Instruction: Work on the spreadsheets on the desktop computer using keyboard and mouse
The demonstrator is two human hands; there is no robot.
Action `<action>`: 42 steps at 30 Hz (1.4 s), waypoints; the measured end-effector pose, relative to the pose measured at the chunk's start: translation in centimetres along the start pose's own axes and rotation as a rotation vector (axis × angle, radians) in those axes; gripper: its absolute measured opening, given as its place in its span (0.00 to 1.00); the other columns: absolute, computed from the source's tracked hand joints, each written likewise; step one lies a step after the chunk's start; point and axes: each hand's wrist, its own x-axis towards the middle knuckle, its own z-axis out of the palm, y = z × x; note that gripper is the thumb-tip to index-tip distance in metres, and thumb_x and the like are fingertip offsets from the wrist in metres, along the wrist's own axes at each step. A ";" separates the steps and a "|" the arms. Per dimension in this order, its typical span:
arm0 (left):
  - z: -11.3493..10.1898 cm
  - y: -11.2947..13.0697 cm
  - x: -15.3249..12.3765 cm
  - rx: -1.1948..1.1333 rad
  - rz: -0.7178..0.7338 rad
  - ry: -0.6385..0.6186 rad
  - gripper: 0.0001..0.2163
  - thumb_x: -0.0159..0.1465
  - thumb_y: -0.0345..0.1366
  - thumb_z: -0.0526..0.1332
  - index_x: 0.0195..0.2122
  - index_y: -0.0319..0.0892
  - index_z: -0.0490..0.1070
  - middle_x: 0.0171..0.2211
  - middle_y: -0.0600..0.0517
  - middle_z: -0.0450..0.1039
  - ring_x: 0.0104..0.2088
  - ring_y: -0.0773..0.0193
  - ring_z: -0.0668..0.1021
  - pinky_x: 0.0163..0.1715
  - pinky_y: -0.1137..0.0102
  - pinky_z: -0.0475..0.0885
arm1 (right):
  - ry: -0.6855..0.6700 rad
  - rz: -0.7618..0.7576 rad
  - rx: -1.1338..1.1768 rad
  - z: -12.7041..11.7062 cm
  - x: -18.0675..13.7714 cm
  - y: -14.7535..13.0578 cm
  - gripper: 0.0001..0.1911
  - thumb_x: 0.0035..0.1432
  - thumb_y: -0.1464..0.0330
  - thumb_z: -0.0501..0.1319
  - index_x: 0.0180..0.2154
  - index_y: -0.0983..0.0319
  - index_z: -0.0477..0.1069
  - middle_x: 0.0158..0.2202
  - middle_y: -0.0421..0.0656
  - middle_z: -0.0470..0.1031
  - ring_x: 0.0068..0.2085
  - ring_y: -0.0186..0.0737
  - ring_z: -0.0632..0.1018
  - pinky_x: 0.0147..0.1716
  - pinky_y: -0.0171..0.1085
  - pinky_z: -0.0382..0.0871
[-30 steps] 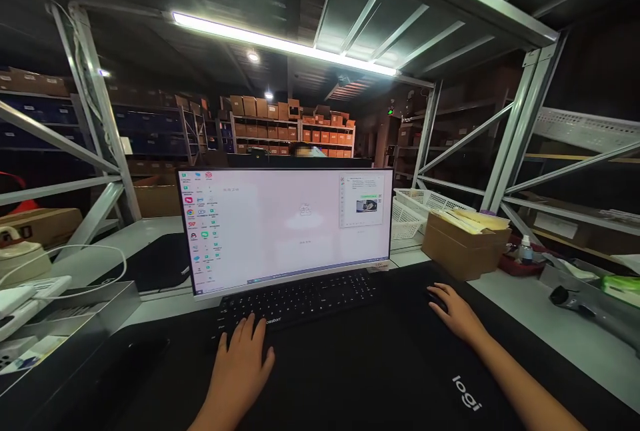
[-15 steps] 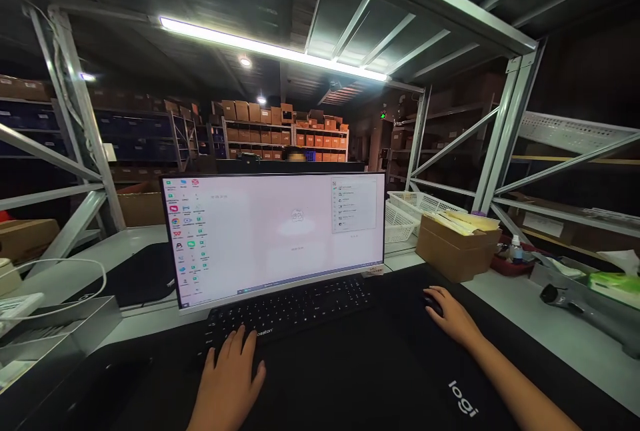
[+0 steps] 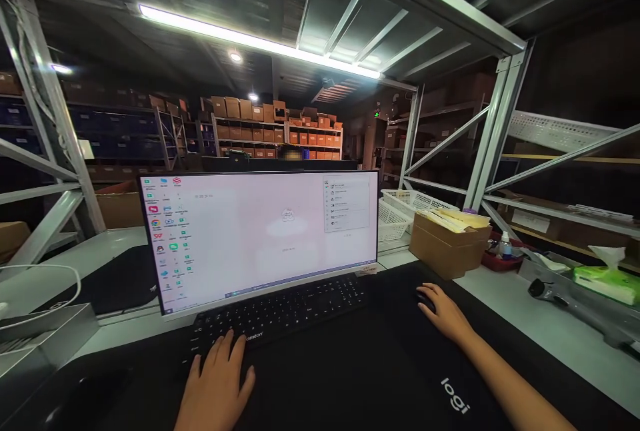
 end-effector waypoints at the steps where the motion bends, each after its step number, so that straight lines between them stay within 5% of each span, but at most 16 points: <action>1: -0.1 0.0 0.0 0.006 0.000 -0.005 0.28 0.63 0.41 0.48 0.63 0.36 0.65 0.66 0.39 0.61 0.66 0.46 0.63 0.64 0.47 0.57 | 0.001 0.002 -0.001 0.0 0.0 0.0 0.22 0.62 0.58 0.54 0.55 0.55 0.71 0.61 0.47 0.67 0.59 0.46 0.72 0.60 0.46 0.66; 28: -0.1 -0.1 -0.1 -0.033 0.001 0.008 0.29 0.62 0.42 0.47 0.63 0.35 0.66 0.66 0.39 0.61 0.66 0.46 0.64 0.64 0.47 0.57 | 0.005 0.027 -0.016 -0.9 0.0 -1.0 0.22 0.56 0.62 0.55 0.52 0.57 0.68 0.56 0.47 0.69 0.56 0.46 0.73 0.57 0.45 0.67; 42: -0.4 0.1 0.1 0.004 0.005 -0.022 0.29 0.63 0.42 0.48 0.63 0.35 0.64 0.66 0.39 0.61 0.66 0.45 0.63 0.64 0.47 0.56 | -0.014 0.054 -0.058 -0.4 0.1 -0.3 0.21 0.61 0.59 0.54 0.55 0.54 0.70 0.61 0.46 0.65 0.56 0.46 0.73 0.57 0.46 0.68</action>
